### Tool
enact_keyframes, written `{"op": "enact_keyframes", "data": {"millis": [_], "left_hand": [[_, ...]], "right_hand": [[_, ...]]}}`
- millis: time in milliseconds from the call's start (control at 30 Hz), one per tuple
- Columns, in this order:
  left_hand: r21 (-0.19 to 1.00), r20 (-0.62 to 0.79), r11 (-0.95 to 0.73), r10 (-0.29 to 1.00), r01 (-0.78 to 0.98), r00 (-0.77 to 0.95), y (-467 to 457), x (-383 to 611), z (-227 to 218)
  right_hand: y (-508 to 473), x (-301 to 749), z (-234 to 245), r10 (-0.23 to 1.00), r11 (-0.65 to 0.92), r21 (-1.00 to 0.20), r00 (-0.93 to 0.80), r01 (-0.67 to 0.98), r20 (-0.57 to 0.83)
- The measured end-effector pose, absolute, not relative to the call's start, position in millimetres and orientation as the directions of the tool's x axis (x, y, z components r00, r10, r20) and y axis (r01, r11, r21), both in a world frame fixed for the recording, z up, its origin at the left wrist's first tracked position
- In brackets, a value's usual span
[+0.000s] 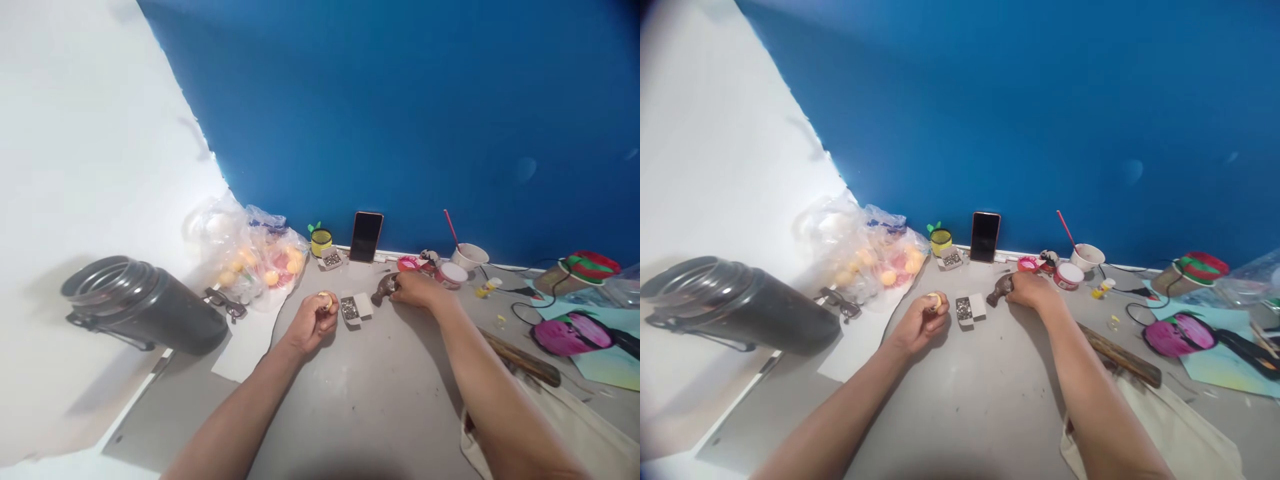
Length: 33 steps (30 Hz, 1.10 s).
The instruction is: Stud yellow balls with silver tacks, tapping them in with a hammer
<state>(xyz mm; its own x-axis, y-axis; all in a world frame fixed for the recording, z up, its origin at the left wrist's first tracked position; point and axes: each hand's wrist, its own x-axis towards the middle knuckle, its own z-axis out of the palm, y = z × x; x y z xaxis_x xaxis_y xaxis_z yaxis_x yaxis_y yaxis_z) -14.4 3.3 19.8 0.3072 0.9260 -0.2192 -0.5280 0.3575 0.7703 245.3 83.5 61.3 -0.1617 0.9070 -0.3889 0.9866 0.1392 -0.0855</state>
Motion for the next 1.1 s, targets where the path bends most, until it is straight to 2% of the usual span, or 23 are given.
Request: {"op": "enact_keyframes", "data": {"millis": [133,233,300,400,500,633,733,1100], "left_hand": [[0.822,-0.188,0.307,0.941,-0.479,0.281,4,-16,20],[0.846,-0.165,0.264,0.956,-0.463,0.243,5,-18,22],[0.870,-0.152,0.236,0.963,-0.433,0.221,6,-19,24],[0.897,-0.147,0.221,0.966,-0.384,0.212,7,-20,25],[0.914,-0.138,0.207,0.967,-0.348,0.212,7,-19,22],[0.979,-0.089,0.113,0.986,-0.171,0.140,5,-17,16],[0.995,-0.042,0.056,0.988,-0.085,0.149,4,-15,13],[0.987,-0.078,0.092,0.991,-0.135,0.105,5,-10,13]], "right_hand": [[84,247,62,0.913,0.150,-0.027,-0.149,0.988,-0.379],[77,242,74,0.942,0.147,0.021,-0.134,0.989,-0.307],[68,231,83,0.962,0.179,0.007,-0.173,0.984,-0.211],[52,203,89,0.936,0.328,-0.090,-0.336,0.940,-0.107],[41,176,80,0.851,0.493,-0.156,-0.512,0.856,-0.117],[38,159,57,0.777,0.594,-0.144,-0.610,0.792,-0.155],[39,156,46,0.777,0.600,-0.121,-0.612,0.791,-0.148],[42,157,41,0.793,0.577,-0.094,-0.584,0.811,-0.171]]}}
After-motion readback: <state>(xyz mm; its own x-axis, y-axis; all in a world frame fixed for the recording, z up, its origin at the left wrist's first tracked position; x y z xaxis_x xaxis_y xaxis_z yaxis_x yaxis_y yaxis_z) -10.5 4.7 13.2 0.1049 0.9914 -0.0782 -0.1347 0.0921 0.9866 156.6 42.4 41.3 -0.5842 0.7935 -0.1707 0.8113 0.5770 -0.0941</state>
